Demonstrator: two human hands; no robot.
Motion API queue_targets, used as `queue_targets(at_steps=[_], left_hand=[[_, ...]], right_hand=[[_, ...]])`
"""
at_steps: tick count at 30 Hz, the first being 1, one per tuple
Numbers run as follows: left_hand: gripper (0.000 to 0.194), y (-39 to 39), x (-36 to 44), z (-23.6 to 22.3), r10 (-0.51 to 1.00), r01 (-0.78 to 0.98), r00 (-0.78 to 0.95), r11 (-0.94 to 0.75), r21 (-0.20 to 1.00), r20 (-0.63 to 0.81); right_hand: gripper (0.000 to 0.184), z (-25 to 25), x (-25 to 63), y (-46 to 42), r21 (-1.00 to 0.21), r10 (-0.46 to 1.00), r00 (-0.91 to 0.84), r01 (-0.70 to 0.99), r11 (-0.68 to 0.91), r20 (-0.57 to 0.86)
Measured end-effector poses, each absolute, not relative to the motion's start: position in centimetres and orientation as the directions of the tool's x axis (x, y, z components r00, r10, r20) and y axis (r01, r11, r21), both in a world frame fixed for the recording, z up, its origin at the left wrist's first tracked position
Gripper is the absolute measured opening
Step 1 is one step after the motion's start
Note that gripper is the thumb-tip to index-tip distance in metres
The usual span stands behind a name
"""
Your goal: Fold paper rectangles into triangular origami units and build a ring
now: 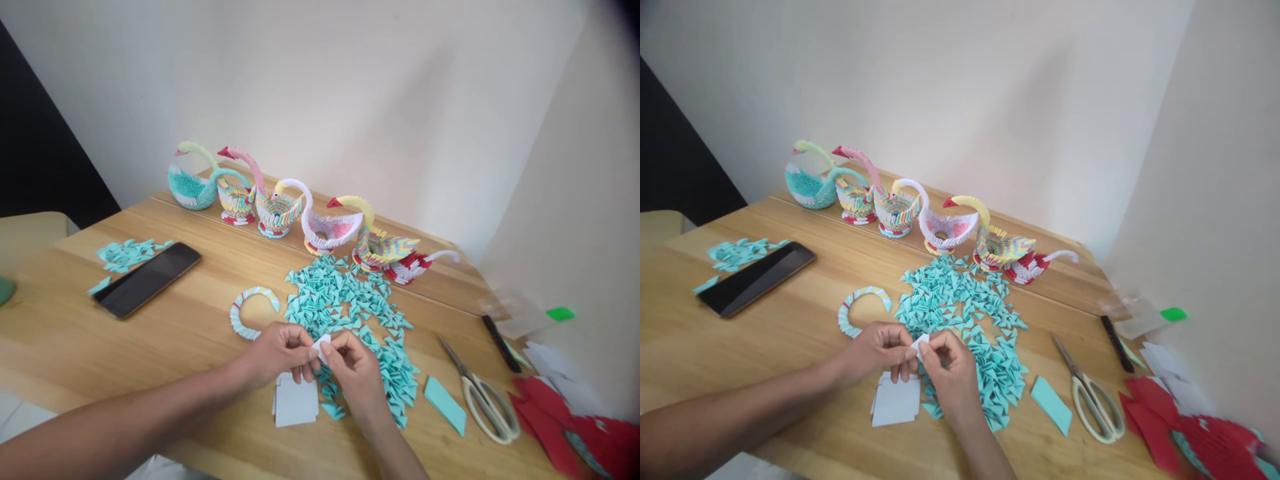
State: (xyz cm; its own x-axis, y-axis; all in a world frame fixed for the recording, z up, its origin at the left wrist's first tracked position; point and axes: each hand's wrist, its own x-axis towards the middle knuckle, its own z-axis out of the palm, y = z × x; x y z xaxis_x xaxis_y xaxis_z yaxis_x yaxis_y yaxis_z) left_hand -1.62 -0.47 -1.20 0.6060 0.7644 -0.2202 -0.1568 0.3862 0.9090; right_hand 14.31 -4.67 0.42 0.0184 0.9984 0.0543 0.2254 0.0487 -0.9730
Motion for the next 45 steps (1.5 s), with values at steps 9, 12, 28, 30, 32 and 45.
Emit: queue_targets(at_steps=[9,12,28,30,32,45], left_hand=[[0.046,-0.8,-1.5,-1.3,0.760,-0.249,0.604,0.467,0.848,-0.242],[0.047,-0.7,-1.7,-1.3,0.740,-0.223,0.629,0.465,0.857,-0.238],[0.028,-1.4,-1.9,-0.6,0.838,0.074,0.545,-0.017,0.997,-0.027],[0.029,-1.3,-2.0,-0.6,0.844,0.051,0.534,0.033,0.998,-0.055],[0.032,-0.9,-2.0,-0.6,0.861,0.008,0.504,0.075,0.997,-0.068],[0.042,0.1,-2.4,-0.4,0.826,-0.016,0.536,0.218,0.976,-0.175]], right_hand=[[0.018,-0.4,14.3,-4.7,-0.935,0.976,0.050,0.299,0.190,0.214],[0.017,-0.5,14.3,-4.6,-0.928,0.970,0.064,0.312,0.204,0.235],[0.038,0.6,14.6,-4.6,-0.977,0.999,0.000,0.208,-0.041,-0.042],[0.040,0.8,14.9,-4.6,-0.978,1.000,0.022,0.210,-0.018,-0.014],[0.038,0.9,15.1,-4.6,-0.975,0.999,0.029,0.221,0.024,0.031],[0.012,0.8,15.9,-4.7,-0.714,0.924,-0.123,0.601,0.359,0.361]])
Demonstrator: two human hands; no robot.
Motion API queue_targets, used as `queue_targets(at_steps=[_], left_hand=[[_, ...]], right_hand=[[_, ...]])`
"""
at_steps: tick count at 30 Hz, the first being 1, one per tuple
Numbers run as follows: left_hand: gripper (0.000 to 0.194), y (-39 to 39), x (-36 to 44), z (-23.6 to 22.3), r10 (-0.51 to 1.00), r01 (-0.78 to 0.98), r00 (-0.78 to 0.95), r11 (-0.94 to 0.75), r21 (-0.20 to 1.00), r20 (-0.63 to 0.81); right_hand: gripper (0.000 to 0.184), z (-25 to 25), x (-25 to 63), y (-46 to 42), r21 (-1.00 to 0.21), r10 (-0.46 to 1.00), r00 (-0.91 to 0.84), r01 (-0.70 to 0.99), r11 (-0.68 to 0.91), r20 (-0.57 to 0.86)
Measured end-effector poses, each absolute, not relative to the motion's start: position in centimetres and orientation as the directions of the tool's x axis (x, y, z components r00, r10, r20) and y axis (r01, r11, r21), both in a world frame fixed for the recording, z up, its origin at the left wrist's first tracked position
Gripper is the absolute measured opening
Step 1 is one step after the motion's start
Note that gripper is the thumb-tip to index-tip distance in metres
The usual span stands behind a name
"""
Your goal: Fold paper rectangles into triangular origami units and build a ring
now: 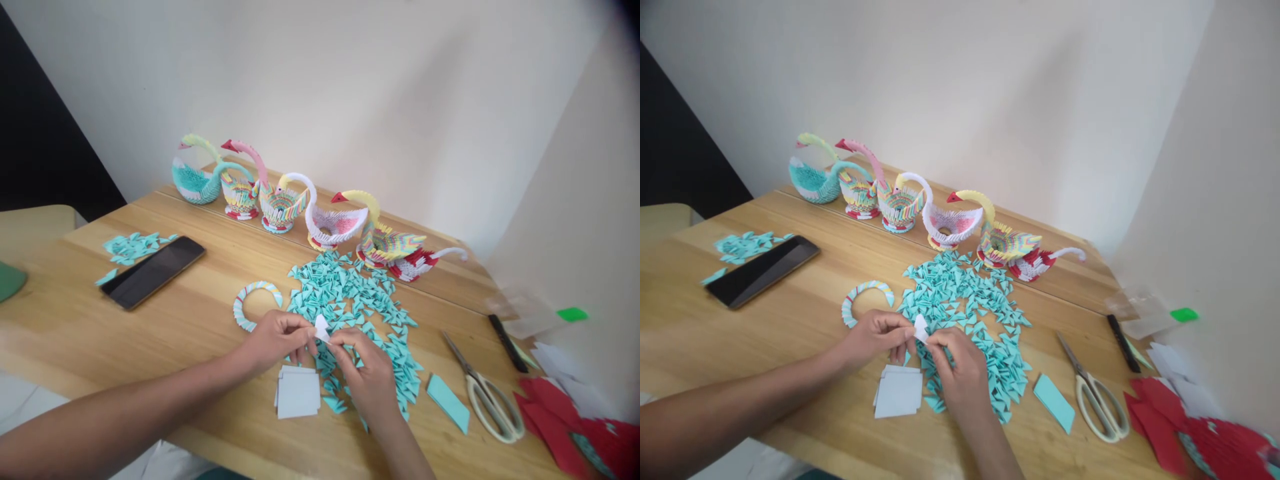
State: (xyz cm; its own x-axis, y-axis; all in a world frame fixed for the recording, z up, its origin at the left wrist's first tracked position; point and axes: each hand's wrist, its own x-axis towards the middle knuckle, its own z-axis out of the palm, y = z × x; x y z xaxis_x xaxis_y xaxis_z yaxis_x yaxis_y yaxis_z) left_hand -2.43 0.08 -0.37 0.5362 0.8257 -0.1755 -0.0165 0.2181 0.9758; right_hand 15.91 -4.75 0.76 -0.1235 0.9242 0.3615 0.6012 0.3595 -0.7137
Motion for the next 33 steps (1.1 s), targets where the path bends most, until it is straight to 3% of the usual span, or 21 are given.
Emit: queue_targets(at_steps=[5,13,23,33], left_hand=[[0.037,0.1,-2.5,-1.1,0.816,0.044,0.550,0.188,0.981,-0.180],[0.031,-0.5,-2.4,-0.5,0.852,0.163,0.515,0.012,0.986,-0.096],[0.029,-0.7,-2.3,-0.5,0.854,0.191,0.518,-0.058,0.980,-0.051],[0.037,-0.6,-2.1,-0.9,0.812,0.078,0.564,0.130,0.988,-0.151]], right_hand=[[0.013,0.8,16.2,-4.6,-0.676,0.887,-0.197,0.586,0.447,0.417],[0.013,1.0,15.6,-4.7,-0.899,0.992,-0.011,0.422,0.118,0.126],[0.018,0.7,15.5,-4.5,-0.916,0.997,-0.017,0.394,0.071,0.070],[0.014,0.6,15.1,-4.6,-0.878,0.987,0.051,0.466,0.111,0.152]])
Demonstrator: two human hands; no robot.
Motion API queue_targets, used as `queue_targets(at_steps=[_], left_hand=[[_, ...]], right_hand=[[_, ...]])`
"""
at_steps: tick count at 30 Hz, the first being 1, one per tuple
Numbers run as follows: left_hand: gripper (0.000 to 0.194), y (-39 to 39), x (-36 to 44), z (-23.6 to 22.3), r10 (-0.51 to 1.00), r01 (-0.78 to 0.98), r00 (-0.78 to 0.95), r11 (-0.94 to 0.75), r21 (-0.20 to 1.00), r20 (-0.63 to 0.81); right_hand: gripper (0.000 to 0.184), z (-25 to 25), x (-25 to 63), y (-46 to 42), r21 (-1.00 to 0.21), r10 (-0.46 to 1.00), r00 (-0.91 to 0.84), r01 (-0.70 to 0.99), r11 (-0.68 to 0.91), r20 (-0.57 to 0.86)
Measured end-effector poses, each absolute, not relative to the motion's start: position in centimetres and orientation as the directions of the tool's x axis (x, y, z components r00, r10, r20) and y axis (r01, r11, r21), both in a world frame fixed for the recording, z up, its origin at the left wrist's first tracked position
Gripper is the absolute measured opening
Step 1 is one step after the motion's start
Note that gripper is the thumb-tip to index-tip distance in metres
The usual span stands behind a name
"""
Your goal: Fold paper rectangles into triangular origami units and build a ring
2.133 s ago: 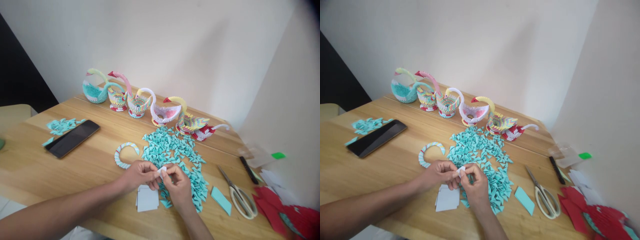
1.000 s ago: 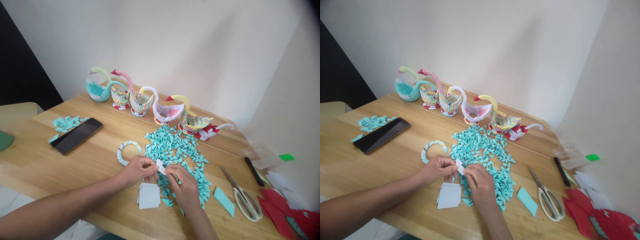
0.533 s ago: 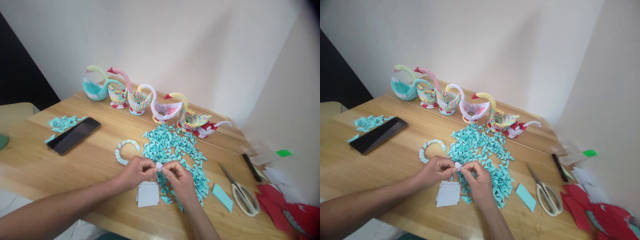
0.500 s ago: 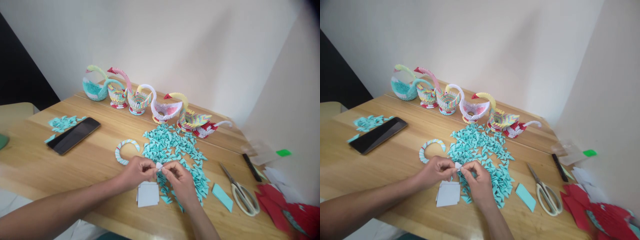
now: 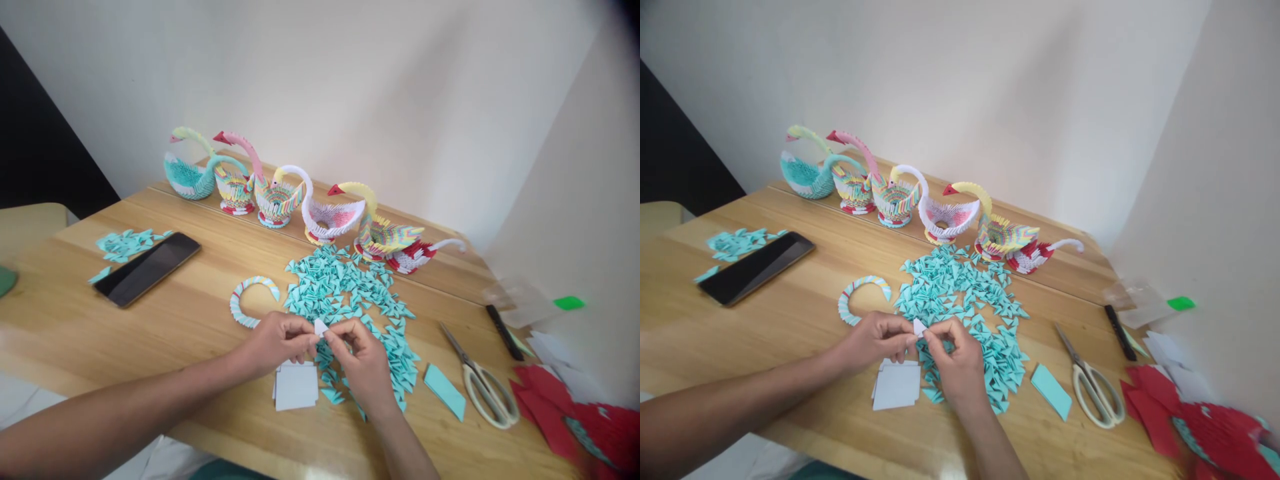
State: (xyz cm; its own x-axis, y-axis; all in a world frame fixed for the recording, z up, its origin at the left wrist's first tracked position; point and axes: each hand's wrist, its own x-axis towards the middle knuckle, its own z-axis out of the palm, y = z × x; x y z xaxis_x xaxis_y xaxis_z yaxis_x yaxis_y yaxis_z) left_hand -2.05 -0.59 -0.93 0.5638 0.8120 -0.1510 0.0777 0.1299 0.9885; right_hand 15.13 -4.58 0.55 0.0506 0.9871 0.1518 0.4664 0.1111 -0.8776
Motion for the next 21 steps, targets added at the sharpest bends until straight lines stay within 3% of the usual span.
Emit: queue_targets(at_steps=[7,12,14,18,21], left_hand=[[0.042,-0.4,-2.0,-1.5,0.803,-0.001,0.567,0.224,0.974,-0.184],[0.042,0.1,-2.3,-1.2,0.752,-0.015,0.624,0.286,0.958,-0.215],[0.040,0.1,-2.3,-1.1,0.739,0.002,0.635,0.287,0.958,-0.222],[0.028,-0.5,-2.2,-0.9,0.776,0.093,0.601,0.170,0.981,-0.191],[0.024,-1.1,-2.1,-0.8,0.813,0.164,0.573,0.010,0.986,-0.103]], right_hand=[[0.016,0.6,14.6,-4.9,-0.881,0.983,0.067,0.457,0.123,0.172],[0.023,0.6,14.8,-4.5,-0.979,1.000,0.027,0.200,-0.021,-0.016],[0.031,0.6,14.9,-4.5,-0.981,0.999,-0.021,0.190,-0.038,-0.043],[0.019,0.8,14.7,-4.7,-0.949,0.999,-0.050,0.314,0.015,-0.001],[0.026,1.0,14.5,-4.8,-0.935,0.999,-0.040,0.352,0.035,0.023]])
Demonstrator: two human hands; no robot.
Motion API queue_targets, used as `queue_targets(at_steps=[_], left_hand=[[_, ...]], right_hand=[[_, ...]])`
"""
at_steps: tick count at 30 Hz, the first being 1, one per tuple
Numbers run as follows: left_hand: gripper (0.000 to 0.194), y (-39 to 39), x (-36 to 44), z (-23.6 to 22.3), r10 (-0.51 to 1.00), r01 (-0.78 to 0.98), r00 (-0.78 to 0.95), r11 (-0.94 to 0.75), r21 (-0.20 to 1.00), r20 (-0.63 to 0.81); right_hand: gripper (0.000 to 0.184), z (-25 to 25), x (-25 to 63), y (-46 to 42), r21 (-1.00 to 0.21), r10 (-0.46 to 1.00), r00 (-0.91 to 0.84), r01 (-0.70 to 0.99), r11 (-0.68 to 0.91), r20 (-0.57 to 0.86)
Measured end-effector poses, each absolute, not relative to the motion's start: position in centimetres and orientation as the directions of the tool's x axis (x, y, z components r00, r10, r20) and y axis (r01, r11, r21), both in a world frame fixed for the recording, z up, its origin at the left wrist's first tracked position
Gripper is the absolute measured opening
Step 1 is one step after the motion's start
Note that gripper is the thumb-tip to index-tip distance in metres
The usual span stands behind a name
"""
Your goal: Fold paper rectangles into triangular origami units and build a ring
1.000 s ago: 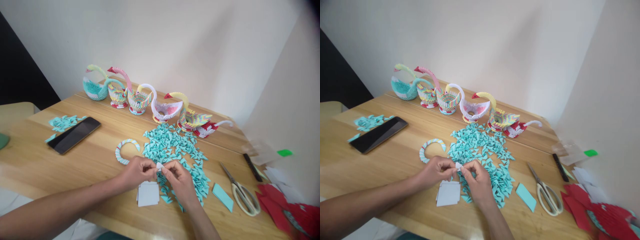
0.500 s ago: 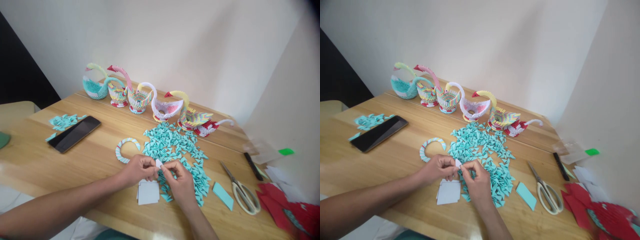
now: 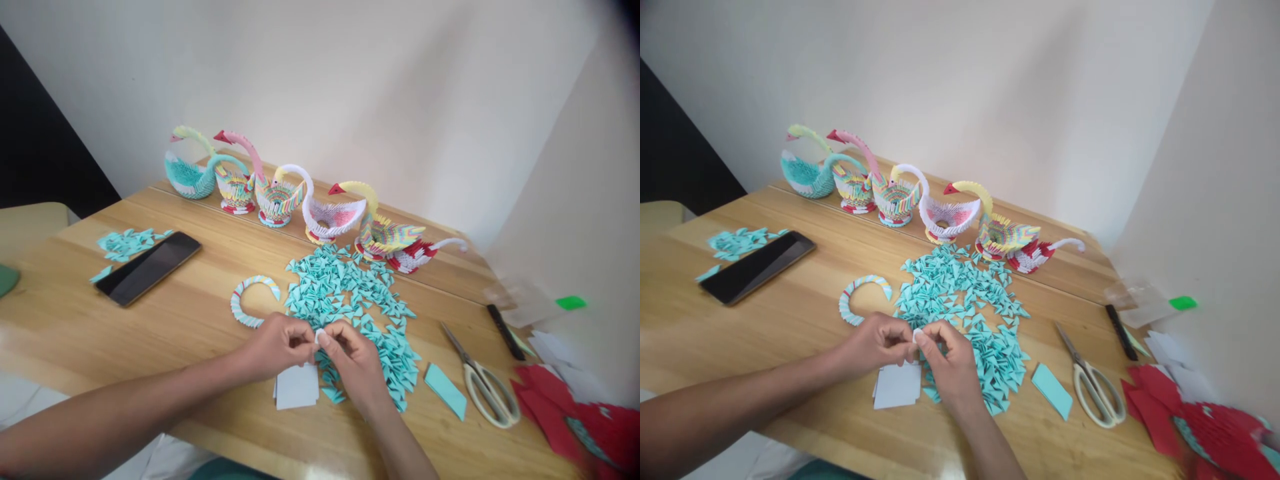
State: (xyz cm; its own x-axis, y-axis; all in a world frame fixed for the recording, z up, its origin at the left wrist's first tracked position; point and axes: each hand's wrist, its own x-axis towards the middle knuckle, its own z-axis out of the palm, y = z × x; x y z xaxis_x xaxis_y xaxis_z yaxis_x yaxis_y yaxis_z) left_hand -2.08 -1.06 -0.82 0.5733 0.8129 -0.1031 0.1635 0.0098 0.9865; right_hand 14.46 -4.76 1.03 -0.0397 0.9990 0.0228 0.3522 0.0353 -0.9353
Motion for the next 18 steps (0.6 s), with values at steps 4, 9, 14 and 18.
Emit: queue_targets(at_steps=[4,9,14,18], left_hand=[[0.027,-1.0,-2.1,-0.8,0.831,0.164,0.553,-0.038,0.986,-0.060],[0.047,0.0,-2.2,-1.0,0.700,-0.055,0.674,0.365,0.929,-0.235],[0.049,0.3,-2.5,-0.6,0.530,-0.124,0.786,0.639,0.759,-0.318],[0.038,0.4,-2.9,-0.4,0.574,-0.179,0.754,0.646,0.742,-0.317]], right_hand=[[0.026,1.2,14.7,-4.7,-0.900,0.993,-0.055,0.421,0.114,0.100],[0.016,0.8,15.6,-5.0,-0.662,0.858,-0.094,0.596,0.454,0.504],[0.017,0.5,15.7,-5.2,-0.515,0.794,-0.234,0.653,0.556,0.561],[0.015,0.9,15.5,-4.9,-0.587,0.794,-0.272,0.554,0.591,0.543]])
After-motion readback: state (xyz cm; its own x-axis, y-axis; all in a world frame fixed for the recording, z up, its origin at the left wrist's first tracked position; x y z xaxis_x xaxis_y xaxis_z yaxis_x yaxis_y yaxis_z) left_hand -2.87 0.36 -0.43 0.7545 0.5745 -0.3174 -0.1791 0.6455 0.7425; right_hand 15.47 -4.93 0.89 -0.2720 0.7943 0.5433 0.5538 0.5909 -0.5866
